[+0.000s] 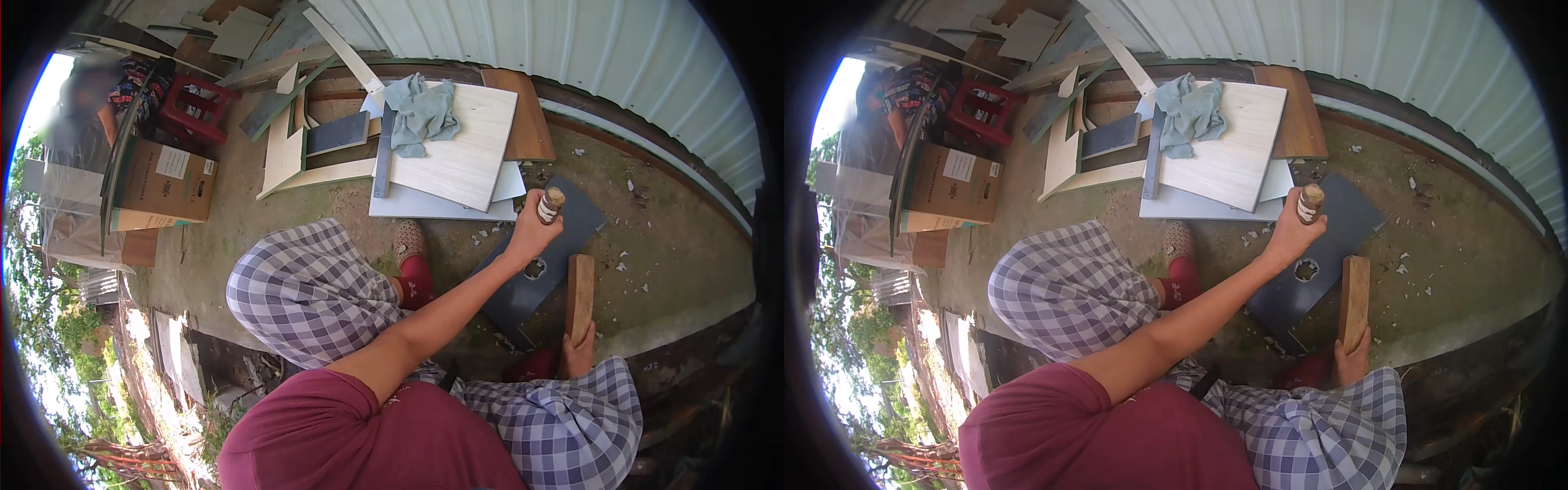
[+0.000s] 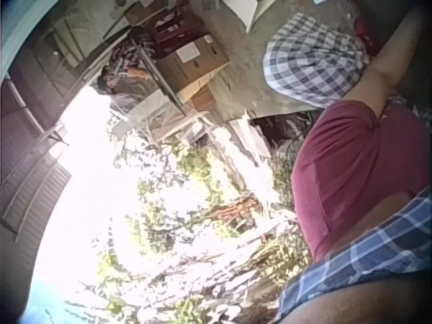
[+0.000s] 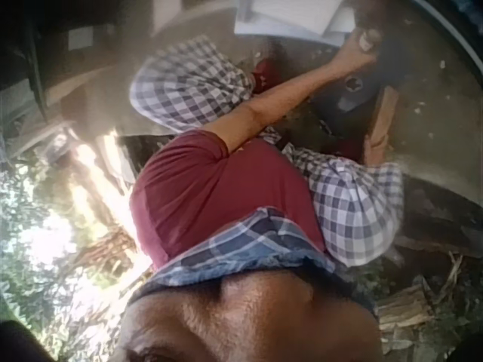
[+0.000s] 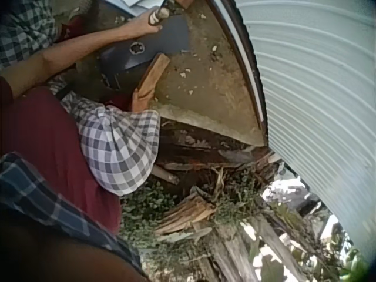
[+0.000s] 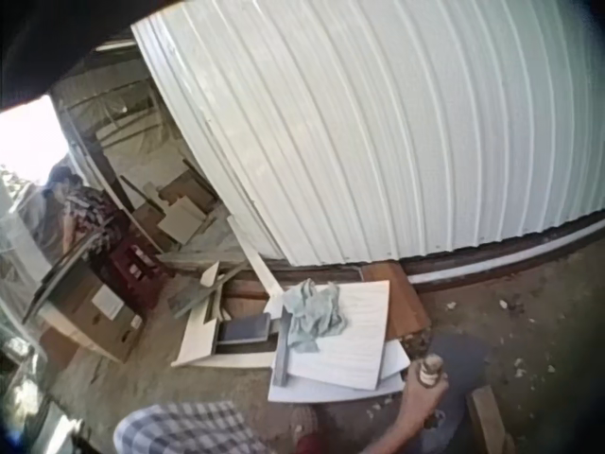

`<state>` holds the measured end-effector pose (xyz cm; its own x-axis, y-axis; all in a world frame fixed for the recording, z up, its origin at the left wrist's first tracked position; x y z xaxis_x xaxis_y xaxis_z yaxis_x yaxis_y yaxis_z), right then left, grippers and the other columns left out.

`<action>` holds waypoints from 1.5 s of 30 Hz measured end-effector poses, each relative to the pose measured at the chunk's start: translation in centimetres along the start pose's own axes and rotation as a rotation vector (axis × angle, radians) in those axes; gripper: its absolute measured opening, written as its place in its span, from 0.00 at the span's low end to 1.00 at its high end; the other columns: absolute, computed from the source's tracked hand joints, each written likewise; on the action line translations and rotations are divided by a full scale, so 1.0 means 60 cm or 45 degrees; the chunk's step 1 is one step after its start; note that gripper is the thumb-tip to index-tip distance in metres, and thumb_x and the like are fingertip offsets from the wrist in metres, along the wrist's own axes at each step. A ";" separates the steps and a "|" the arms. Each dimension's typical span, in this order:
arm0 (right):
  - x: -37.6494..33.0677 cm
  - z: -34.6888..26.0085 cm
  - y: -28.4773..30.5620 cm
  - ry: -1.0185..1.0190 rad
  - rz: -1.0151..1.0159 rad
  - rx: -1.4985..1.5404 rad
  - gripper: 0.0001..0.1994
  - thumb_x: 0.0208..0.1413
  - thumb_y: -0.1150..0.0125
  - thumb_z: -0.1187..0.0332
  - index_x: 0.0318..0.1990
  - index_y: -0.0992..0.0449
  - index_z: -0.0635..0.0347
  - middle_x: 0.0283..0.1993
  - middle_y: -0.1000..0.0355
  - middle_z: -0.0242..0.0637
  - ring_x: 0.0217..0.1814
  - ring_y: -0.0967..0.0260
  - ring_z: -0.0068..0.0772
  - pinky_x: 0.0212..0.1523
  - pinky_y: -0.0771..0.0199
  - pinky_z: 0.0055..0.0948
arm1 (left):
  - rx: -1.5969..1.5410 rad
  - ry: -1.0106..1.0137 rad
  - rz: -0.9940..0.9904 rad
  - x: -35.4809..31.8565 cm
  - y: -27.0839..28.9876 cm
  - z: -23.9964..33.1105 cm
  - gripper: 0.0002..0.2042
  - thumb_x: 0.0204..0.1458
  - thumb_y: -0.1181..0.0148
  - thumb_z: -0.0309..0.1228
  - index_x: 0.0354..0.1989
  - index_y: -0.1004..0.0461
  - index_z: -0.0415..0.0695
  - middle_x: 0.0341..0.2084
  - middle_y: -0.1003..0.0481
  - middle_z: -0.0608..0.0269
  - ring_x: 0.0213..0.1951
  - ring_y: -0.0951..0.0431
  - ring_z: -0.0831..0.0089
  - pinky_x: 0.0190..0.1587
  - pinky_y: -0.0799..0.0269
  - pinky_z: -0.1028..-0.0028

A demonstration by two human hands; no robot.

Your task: The recorder uses a chisel and a wooden mallet to carve out a hole in a piece of furniture component while sitting on the ground.

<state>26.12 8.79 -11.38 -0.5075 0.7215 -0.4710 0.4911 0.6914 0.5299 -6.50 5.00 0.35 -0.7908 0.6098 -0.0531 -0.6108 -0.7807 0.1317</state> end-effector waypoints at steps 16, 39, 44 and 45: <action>-0.008 0.008 0.006 0.052 0.142 0.041 0.38 0.49 0.39 0.63 0.66 0.50 0.62 0.59 0.39 0.57 0.60 0.39 0.54 0.58 0.40 0.39 | -0.014 -0.005 -0.018 -0.022 -0.023 -0.010 0.22 0.43 0.39 0.28 0.46 0.41 0.41 0.33 0.30 0.53 0.37 0.27 0.65 0.43 0.32 0.68; -0.029 -0.008 0.046 -0.051 0.347 -0.041 0.38 0.45 0.36 0.59 0.64 0.46 0.58 0.57 0.35 0.52 0.59 0.36 0.51 0.56 0.37 0.37 | -0.091 -0.060 0.050 0.008 -0.055 -0.019 0.23 0.46 0.34 0.32 0.46 0.39 0.38 0.35 0.33 0.60 0.36 0.32 0.72 0.42 0.33 0.72; -0.030 -0.011 0.044 -0.041 0.354 -0.053 0.38 0.45 0.36 0.59 0.64 0.46 0.58 0.58 0.36 0.52 0.59 0.37 0.51 0.56 0.37 0.37 | -0.030 -0.077 0.019 -0.008 -0.059 -0.012 0.22 0.46 0.35 0.31 0.44 0.39 0.38 0.34 0.33 0.60 0.35 0.31 0.72 0.42 0.32 0.71; -0.030 -0.011 0.043 -0.039 0.355 -0.058 0.38 0.45 0.36 0.59 0.64 0.46 0.58 0.58 0.36 0.52 0.59 0.37 0.51 0.56 0.37 0.37 | -0.007 -0.091 0.024 -0.011 -0.058 -0.010 0.21 0.46 0.35 0.31 0.44 0.39 0.38 0.34 0.33 0.60 0.34 0.31 0.72 0.41 0.32 0.71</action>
<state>27.85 9.27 -8.72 -0.3351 0.8849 -0.3237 0.5762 0.4642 0.6727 -3.89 7.25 -0.70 -0.7974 0.6032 0.0199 -0.5964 -0.7927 0.1263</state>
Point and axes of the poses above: each hand's wrist, its own x-axis towards the middle knuckle, its own y-axis out of the back of the hand, z = x × y, the point moved 9 cm from there along x, towards the middle knuckle
